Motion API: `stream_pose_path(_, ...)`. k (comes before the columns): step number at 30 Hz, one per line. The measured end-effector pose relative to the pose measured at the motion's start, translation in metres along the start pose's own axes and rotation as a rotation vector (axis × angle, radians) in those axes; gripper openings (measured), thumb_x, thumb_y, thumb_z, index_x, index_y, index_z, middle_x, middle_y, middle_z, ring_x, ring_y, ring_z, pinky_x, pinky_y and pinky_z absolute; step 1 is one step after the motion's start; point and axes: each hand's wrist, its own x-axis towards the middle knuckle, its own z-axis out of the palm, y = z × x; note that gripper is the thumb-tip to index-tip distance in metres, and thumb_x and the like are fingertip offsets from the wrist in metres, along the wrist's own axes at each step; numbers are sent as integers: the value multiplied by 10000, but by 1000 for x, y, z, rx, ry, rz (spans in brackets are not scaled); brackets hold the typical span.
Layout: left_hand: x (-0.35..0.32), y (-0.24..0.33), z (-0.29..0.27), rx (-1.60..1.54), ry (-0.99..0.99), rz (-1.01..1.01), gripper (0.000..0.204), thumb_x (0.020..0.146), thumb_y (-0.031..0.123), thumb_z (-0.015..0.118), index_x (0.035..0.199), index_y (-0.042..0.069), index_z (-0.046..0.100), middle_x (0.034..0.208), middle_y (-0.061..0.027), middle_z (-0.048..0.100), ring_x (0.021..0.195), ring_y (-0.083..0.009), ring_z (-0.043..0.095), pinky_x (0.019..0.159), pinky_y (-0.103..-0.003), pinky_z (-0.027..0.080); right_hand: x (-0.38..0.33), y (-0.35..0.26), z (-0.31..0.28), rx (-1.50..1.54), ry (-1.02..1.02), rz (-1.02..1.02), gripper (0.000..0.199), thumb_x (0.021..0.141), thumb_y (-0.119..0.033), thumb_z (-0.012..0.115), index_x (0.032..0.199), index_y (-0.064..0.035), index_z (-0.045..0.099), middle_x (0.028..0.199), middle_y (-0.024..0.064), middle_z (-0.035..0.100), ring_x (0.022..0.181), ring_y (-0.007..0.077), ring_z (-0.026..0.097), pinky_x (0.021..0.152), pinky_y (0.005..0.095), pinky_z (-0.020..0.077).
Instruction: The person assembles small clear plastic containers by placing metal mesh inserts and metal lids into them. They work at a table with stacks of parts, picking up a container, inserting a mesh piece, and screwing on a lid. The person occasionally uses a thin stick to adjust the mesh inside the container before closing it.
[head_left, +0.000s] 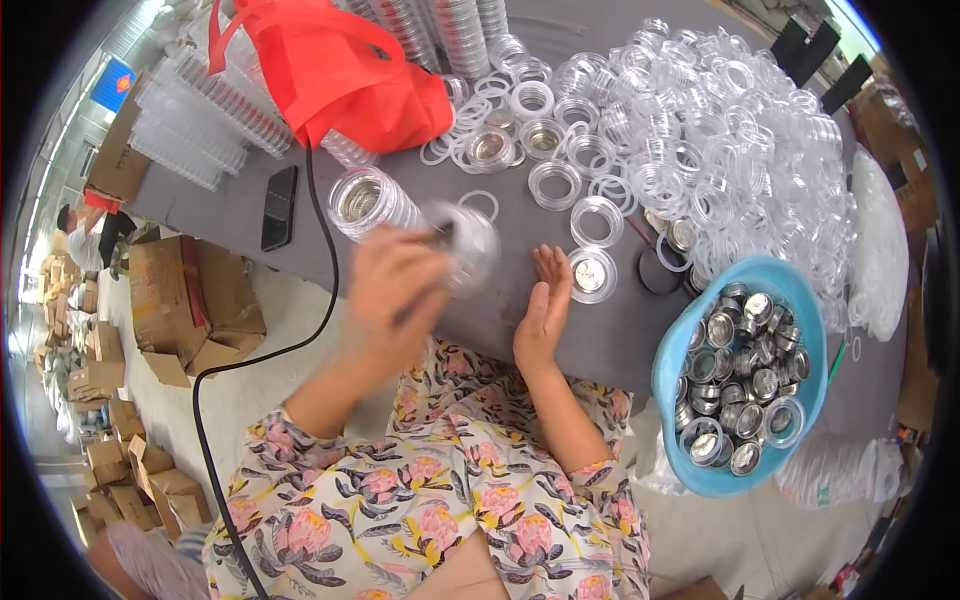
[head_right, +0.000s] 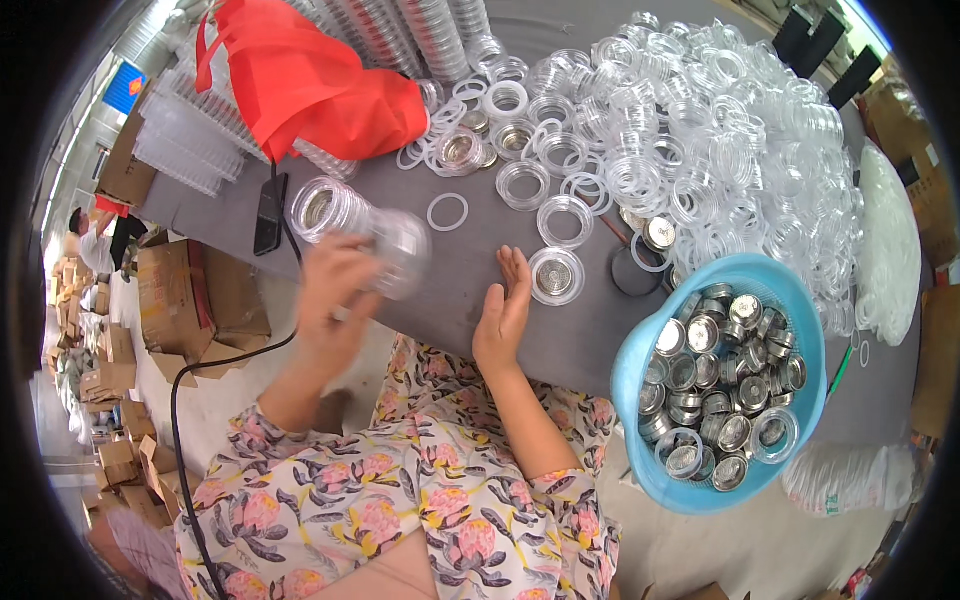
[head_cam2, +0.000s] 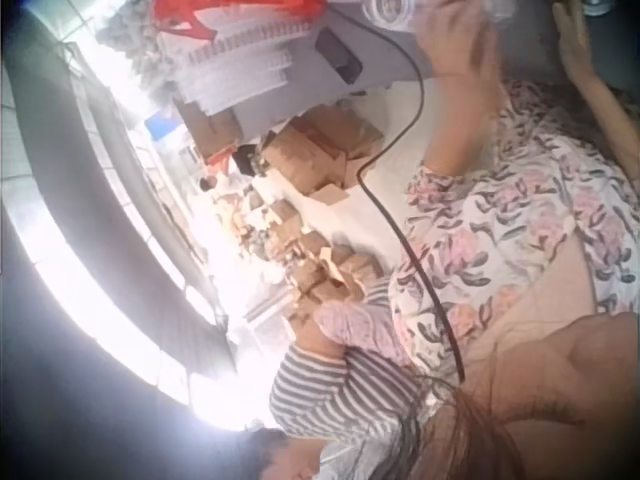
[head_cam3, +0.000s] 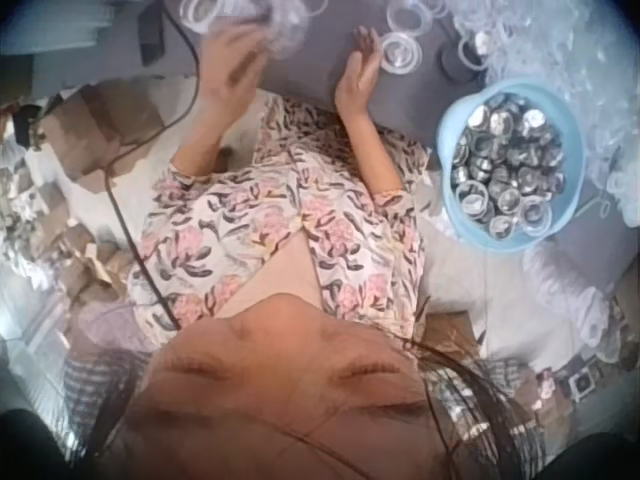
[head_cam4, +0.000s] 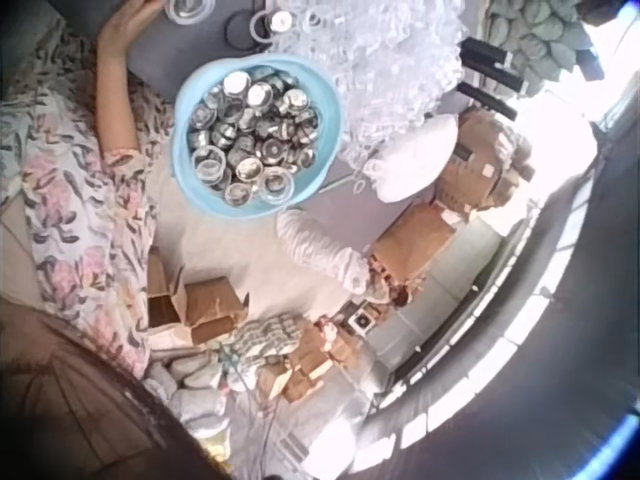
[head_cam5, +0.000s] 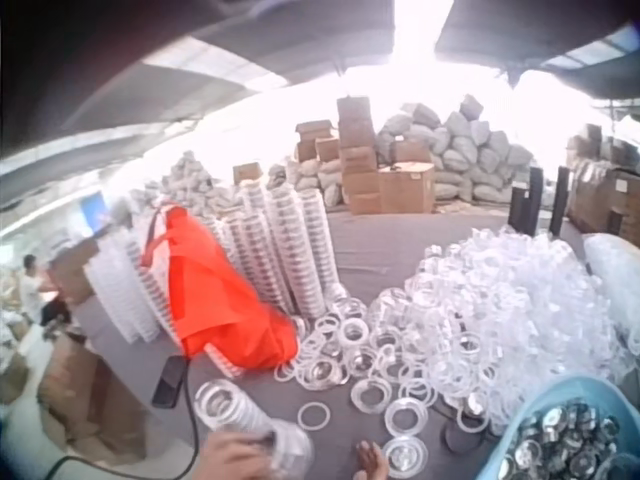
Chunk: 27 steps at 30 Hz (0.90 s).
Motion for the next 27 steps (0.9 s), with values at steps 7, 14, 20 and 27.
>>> stream_pose_path(7,30,-31,-58,357,-88,-74,193,818,54,589,1005,9,605,1001,-120,579,998,-318,521,1017,-438,307,1,0,2,-51,-33,15,422,927,-100,406,1313,62,351,1308,207,438,1241,293,429,1051,387,304)
stream_pose_path(14,31,-36,-62,452,-177,-31,175,827,79,582,984,2,575,967,-130,566,967,-315,513,1026,-462,301,-1,-2,0,-190,-50,-15,365,903,-91,462,1245,36,449,1207,181,504,1146,291,488,996,368,356)
stream_pose_path(20,38,-34,-70,518,-248,70,167,793,66,594,947,7,568,940,-123,553,967,-324,498,931,-441,336,-1,-10,0,-227,-94,-45,325,901,-105,480,1195,32,487,1160,182,529,1104,300,506,959,356,380)
stream_pose_path(27,31,-3,-43,297,-20,273,242,678,92,709,897,56,610,889,-84,565,848,-292,530,779,-375,401,-5,-16,-3,-349,-90,-67,219,834,-56,536,1036,23,561,1014,172,584,998,335,541,893,390,417)
